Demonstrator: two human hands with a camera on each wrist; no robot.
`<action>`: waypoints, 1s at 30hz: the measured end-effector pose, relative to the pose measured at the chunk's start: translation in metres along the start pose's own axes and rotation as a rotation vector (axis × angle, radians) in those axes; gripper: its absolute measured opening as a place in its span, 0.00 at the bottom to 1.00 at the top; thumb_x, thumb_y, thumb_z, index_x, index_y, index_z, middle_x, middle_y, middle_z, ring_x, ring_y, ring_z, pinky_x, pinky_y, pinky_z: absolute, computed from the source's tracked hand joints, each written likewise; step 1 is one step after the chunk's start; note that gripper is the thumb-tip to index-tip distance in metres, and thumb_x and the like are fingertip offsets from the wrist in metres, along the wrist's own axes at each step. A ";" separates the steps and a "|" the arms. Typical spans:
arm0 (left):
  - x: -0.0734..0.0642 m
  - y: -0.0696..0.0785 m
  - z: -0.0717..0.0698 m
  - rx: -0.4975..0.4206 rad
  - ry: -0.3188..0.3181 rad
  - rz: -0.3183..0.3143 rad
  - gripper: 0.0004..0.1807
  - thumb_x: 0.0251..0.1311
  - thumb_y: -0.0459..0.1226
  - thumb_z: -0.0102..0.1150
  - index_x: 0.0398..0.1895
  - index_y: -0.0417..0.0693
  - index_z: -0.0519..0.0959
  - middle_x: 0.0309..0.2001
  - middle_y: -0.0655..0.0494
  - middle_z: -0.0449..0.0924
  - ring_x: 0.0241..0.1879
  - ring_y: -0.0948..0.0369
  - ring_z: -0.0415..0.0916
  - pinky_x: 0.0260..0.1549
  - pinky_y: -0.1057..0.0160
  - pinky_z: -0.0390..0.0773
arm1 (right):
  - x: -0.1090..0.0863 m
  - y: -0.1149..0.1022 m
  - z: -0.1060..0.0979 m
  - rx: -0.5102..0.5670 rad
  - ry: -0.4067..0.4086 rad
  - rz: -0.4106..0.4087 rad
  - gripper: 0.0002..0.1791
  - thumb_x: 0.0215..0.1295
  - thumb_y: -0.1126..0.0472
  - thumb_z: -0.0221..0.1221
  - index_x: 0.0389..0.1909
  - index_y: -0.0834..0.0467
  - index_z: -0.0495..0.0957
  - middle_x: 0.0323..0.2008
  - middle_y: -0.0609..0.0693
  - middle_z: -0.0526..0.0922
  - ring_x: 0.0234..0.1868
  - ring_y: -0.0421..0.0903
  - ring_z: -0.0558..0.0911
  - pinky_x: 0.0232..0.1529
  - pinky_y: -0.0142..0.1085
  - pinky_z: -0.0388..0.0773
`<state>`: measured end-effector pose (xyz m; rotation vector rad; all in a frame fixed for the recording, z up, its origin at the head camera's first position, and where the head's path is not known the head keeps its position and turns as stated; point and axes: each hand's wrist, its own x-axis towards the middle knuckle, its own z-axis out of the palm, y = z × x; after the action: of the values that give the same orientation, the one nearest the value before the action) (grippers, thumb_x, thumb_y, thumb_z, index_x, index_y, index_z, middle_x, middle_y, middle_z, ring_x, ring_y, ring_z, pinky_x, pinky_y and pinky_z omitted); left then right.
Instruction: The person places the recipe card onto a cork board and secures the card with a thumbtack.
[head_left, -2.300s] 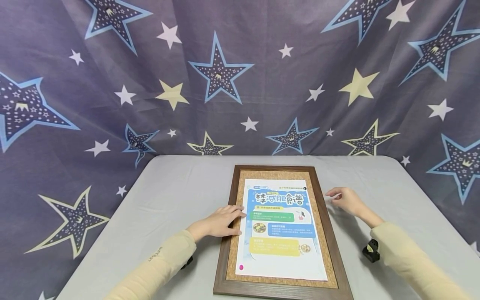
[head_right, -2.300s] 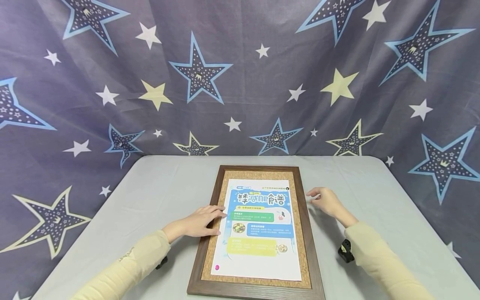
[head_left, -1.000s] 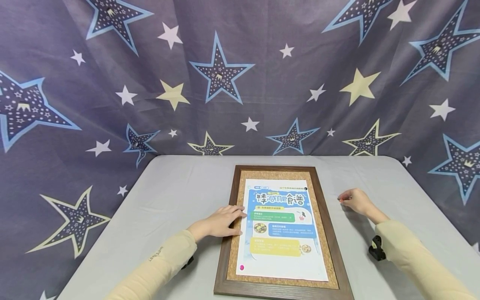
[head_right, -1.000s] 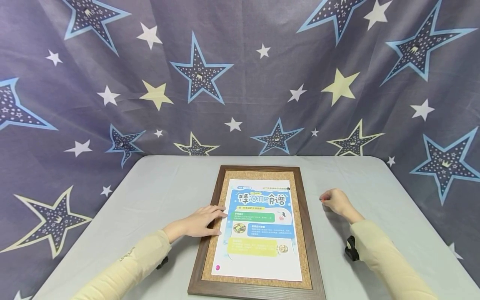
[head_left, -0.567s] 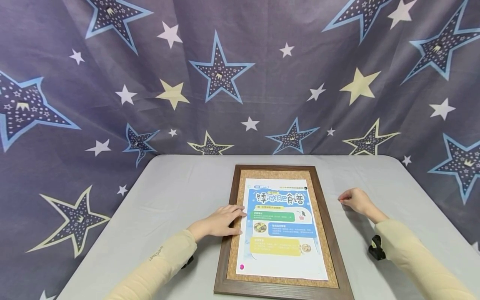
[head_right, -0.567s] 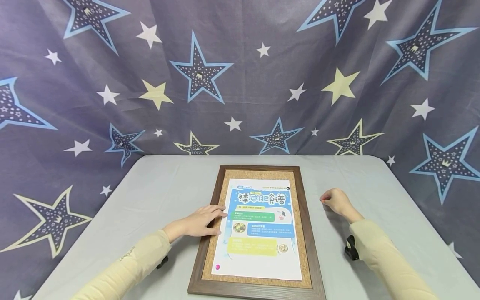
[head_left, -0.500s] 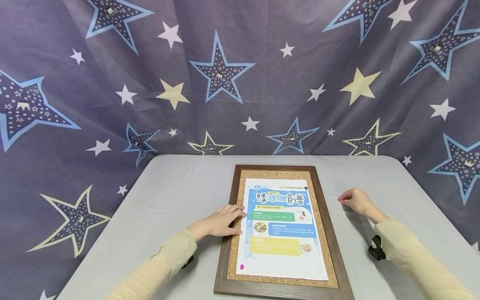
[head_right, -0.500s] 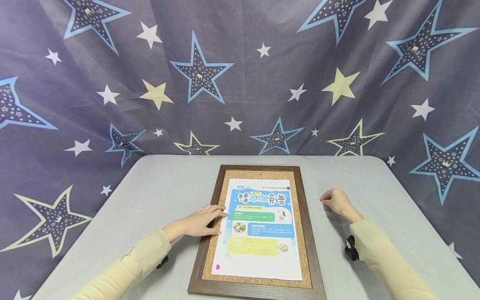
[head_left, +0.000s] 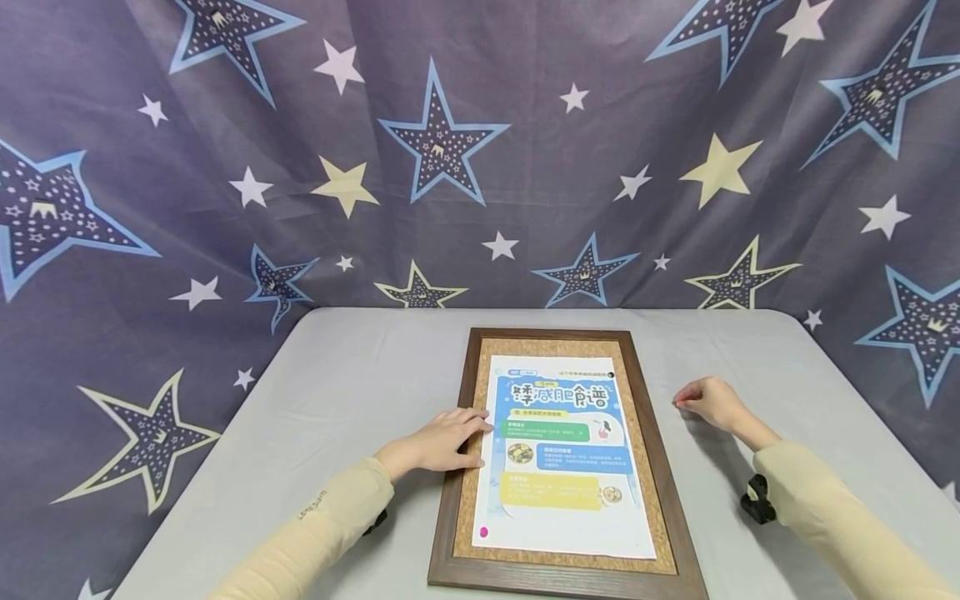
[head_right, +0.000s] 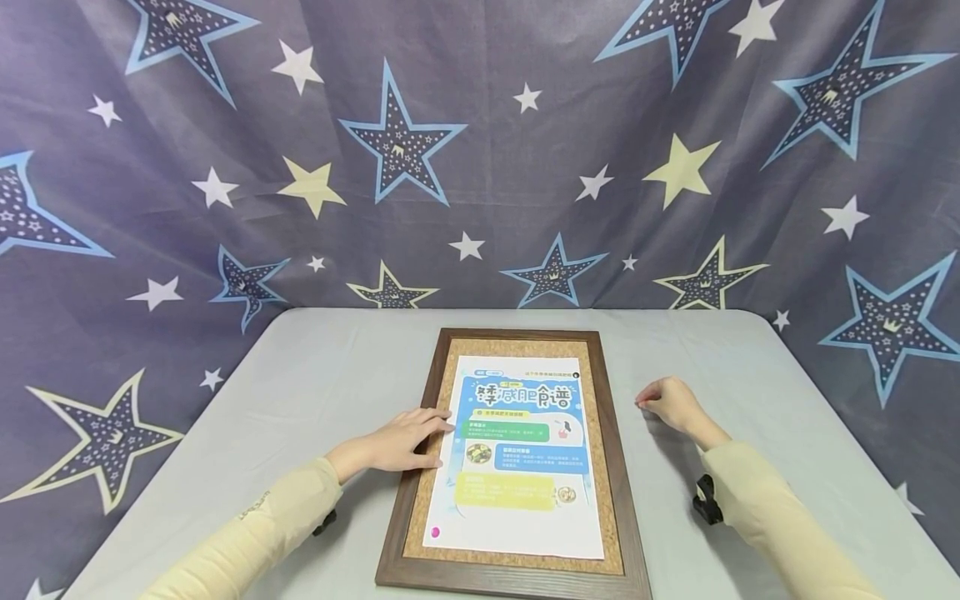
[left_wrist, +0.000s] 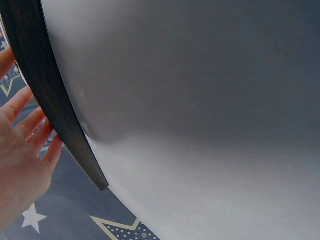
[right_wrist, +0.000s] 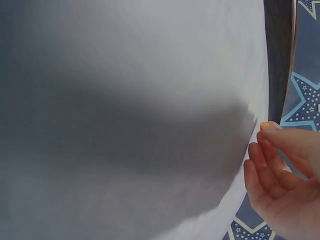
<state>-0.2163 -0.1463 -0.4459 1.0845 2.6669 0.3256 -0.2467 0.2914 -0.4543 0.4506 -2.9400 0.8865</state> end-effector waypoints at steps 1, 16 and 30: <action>0.000 0.000 0.000 0.001 0.001 0.000 0.29 0.56 0.51 0.51 0.58 0.48 0.65 0.64 0.48 0.55 0.63 0.50 0.51 0.60 0.49 0.51 | 0.000 -0.001 0.000 0.005 -0.005 -0.004 0.03 0.51 0.71 0.58 0.24 0.68 0.80 0.23 0.56 0.82 0.25 0.46 0.78 0.29 0.39 0.73; -0.001 0.001 -0.002 -0.002 -0.003 0.002 0.29 0.57 0.51 0.51 0.58 0.47 0.65 0.64 0.48 0.55 0.63 0.50 0.51 0.60 0.49 0.51 | -0.007 -0.017 -0.002 0.052 -0.046 -0.024 0.04 0.52 0.71 0.58 0.26 0.68 0.80 0.25 0.56 0.82 0.26 0.46 0.79 0.29 0.34 0.74; 0.000 0.000 0.000 0.000 0.001 -0.001 0.29 0.56 0.51 0.52 0.58 0.48 0.66 0.64 0.48 0.55 0.63 0.50 0.51 0.60 0.49 0.52 | -0.013 -0.034 -0.001 0.108 -0.086 -0.072 0.05 0.52 0.73 0.57 0.28 0.67 0.81 0.26 0.54 0.82 0.28 0.46 0.80 0.30 0.31 0.75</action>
<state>-0.2167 -0.1464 -0.4463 1.0834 2.6682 0.3259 -0.2250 0.2686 -0.4367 0.6112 -2.9403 1.0463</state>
